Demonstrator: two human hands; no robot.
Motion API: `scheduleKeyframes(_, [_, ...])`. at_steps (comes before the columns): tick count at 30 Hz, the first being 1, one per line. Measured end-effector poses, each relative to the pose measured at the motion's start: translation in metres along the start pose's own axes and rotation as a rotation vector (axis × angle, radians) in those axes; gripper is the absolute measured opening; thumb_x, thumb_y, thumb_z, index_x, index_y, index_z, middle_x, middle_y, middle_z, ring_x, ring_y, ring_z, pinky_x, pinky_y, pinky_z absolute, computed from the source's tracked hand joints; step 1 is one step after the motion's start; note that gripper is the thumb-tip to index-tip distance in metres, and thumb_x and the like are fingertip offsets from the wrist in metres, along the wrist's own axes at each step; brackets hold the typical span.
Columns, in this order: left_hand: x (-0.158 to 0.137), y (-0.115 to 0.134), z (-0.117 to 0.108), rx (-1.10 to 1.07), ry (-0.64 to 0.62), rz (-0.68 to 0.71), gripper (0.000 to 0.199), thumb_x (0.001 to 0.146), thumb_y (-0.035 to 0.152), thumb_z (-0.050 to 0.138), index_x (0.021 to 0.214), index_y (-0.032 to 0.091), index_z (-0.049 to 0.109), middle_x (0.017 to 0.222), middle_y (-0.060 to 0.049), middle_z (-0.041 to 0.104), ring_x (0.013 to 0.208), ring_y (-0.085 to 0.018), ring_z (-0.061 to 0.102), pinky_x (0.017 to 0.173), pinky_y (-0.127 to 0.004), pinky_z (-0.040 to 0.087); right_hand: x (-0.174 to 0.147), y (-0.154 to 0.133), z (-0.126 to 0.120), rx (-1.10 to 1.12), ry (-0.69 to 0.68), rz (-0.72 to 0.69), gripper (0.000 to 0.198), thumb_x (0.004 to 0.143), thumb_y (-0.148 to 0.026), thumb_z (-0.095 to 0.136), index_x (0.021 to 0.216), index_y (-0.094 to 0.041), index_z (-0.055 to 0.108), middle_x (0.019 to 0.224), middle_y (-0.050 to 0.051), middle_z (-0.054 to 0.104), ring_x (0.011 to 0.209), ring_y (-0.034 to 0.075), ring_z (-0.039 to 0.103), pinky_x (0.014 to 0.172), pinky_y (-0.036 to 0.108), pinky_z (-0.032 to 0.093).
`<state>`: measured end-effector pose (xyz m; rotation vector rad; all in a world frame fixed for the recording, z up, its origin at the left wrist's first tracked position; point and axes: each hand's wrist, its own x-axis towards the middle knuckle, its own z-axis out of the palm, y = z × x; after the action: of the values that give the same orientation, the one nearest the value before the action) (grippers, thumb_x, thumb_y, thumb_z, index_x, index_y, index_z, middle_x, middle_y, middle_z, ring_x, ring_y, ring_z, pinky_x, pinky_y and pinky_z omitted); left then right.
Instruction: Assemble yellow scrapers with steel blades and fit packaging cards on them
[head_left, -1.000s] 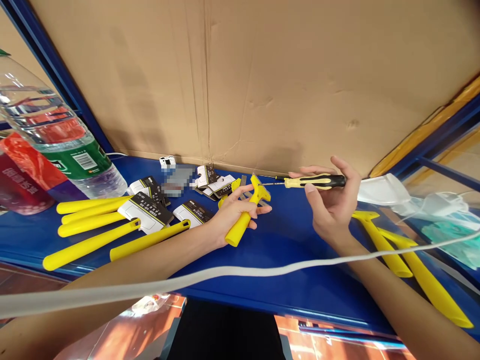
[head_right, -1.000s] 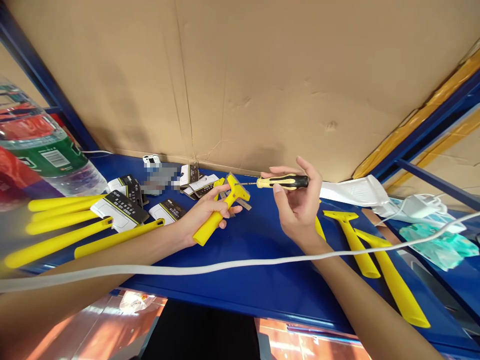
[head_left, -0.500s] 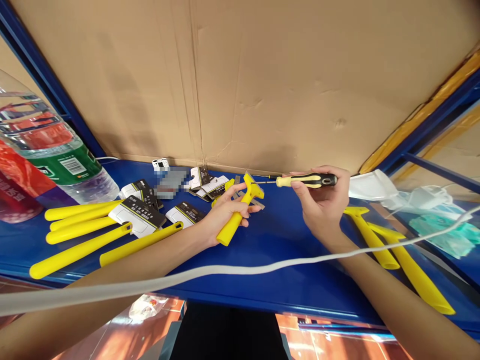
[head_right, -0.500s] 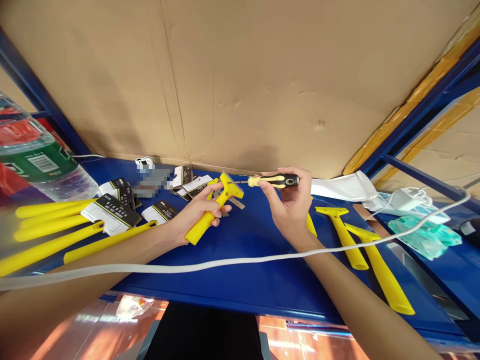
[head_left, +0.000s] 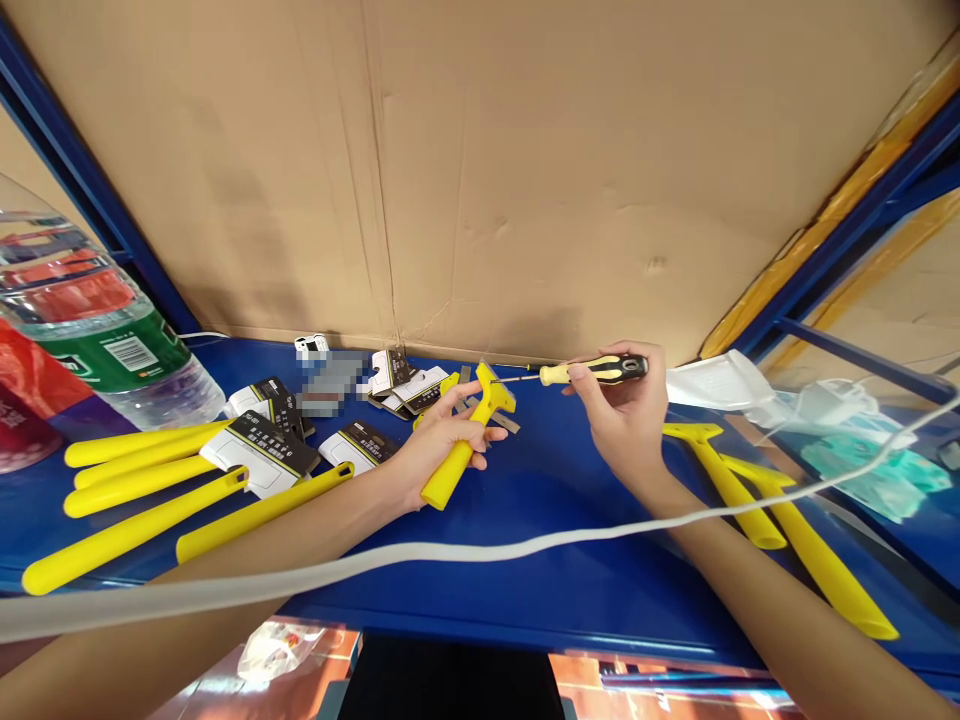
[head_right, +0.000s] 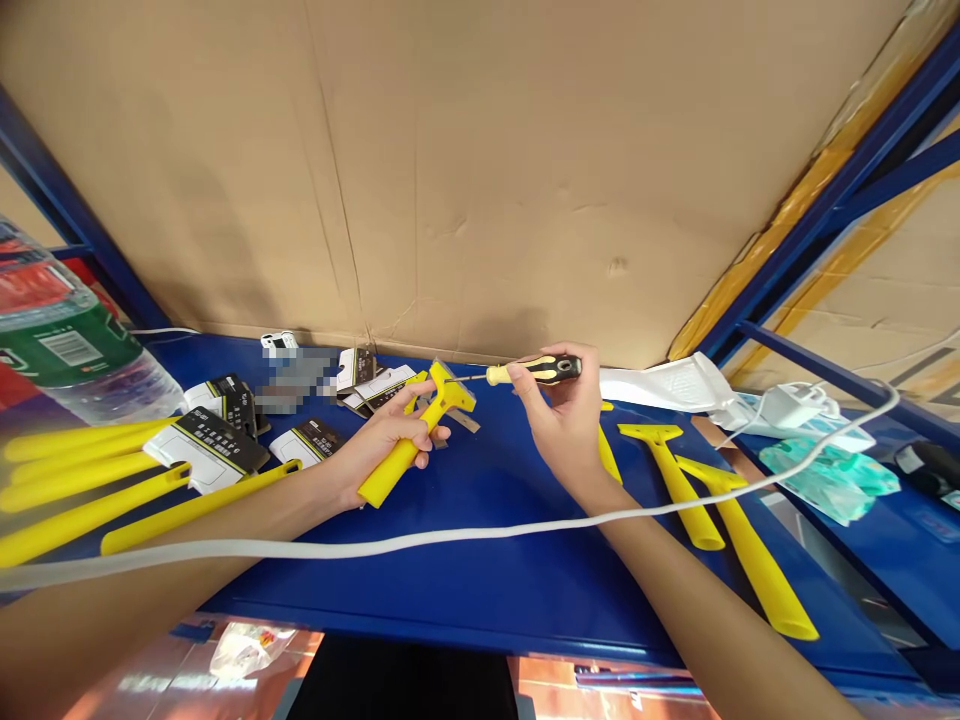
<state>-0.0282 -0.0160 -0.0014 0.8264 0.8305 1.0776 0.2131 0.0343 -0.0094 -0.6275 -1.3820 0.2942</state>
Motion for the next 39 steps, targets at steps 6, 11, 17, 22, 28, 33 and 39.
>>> scheduleKeyframes(6, [0.001, 0.0, 0.0, -0.005, 0.008, -0.007, 0.097, 0.06, -0.001, 0.074, 0.152, 0.027, 0.061, 0.148, -0.015, 0.071, 0.097, -0.022, 0.084, 0.051, -0.02, 0.056, 0.001, -0.008, 0.003, 0.121, -0.047, 0.117, 0.048, 0.1, -0.043, 0.094, 0.122, -0.031, 0.053, 0.104, 0.001, 0.089, 0.073, 0.021, 0.086, 0.063, 0.034, 0.069])
scheduleKeyframes(11, [0.0, 0.002, 0.003, -0.027, 0.037, 0.024, 0.096, 0.061, -0.002, 0.072, 0.152, 0.024, 0.062, 0.139, -0.015, 0.074, 0.1, -0.024, 0.085, 0.051, -0.019, 0.057, 0.002, -0.01, 0.003, 0.133, -0.01, 0.105, 0.049, 0.099, -0.044, 0.095, 0.12, -0.031, 0.053, 0.103, 0.0, 0.089, 0.07, 0.02, 0.085, 0.068, 0.034, 0.073])
scheduleKeyframes(17, [0.001, 0.001, 0.002, -0.025, 0.048, 0.023, 0.096, 0.06, -0.003, 0.071, 0.152, 0.024, 0.063, 0.141, -0.016, 0.073, 0.1, -0.025, 0.085, 0.051, -0.019, 0.056, 0.003, -0.018, 0.004, 0.111, -0.019, 0.172, 0.05, 0.099, -0.052, 0.094, 0.119, -0.032, 0.053, 0.104, 0.001, 0.088, 0.074, 0.021, 0.086, 0.072, 0.037, 0.074])
scheduleKeyframes(22, [0.002, 0.001, 0.001, -0.015, 0.027, 0.026, 0.097, 0.061, -0.003, 0.072, 0.154, 0.023, 0.061, 0.146, -0.018, 0.073, 0.103, -0.027, 0.085, 0.052, -0.02, 0.057, 0.002, -0.023, 0.005, 0.125, -0.035, 0.202, 0.053, 0.097, -0.054, 0.095, 0.118, -0.033, 0.051, 0.107, 0.002, 0.088, 0.075, 0.022, 0.085, 0.074, 0.041, 0.074])
scheduleKeyframes(28, [0.0, 0.001, 0.003, -0.007, 0.06, 0.016, 0.1, 0.06, -0.003, 0.073, 0.155, 0.023, 0.061, 0.138, -0.016, 0.077, 0.1, -0.026, 0.085, 0.052, -0.022, 0.058, 0.002, -0.026, 0.005, 0.137, -0.024, 0.189, 0.049, 0.099, -0.05, 0.095, 0.117, -0.032, 0.053, 0.107, 0.002, 0.089, 0.076, 0.021, 0.086, 0.077, 0.04, 0.075])
scheduleKeyframes(33, [-0.002, -0.001, 0.004, -0.015, 0.059, 0.021, 0.097, 0.061, -0.002, 0.073, 0.154, 0.023, 0.06, 0.136, -0.015, 0.078, 0.096, -0.023, 0.084, 0.05, -0.02, 0.055, 0.001, -0.027, 0.006, 0.152, -0.03, 0.202, 0.049, 0.098, -0.051, 0.095, 0.117, -0.032, 0.054, 0.107, 0.002, 0.088, 0.079, 0.022, 0.087, 0.076, 0.039, 0.074])
scheduleKeyframes(39, [0.0, -0.002, 0.002, 0.034, 0.05, 0.051, 0.099, 0.06, -0.001, 0.073, 0.155, 0.022, 0.061, 0.141, -0.017, 0.078, 0.095, -0.024, 0.084, 0.052, -0.021, 0.058, 0.005, -0.029, 0.005, 0.129, -0.068, 0.248, 0.046, 0.1, -0.054, 0.092, 0.114, -0.031, 0.056, 0.103, 0.002, 0.087, 0.067, 0.021, 0.084, 0.061, 0.035, 0.07])
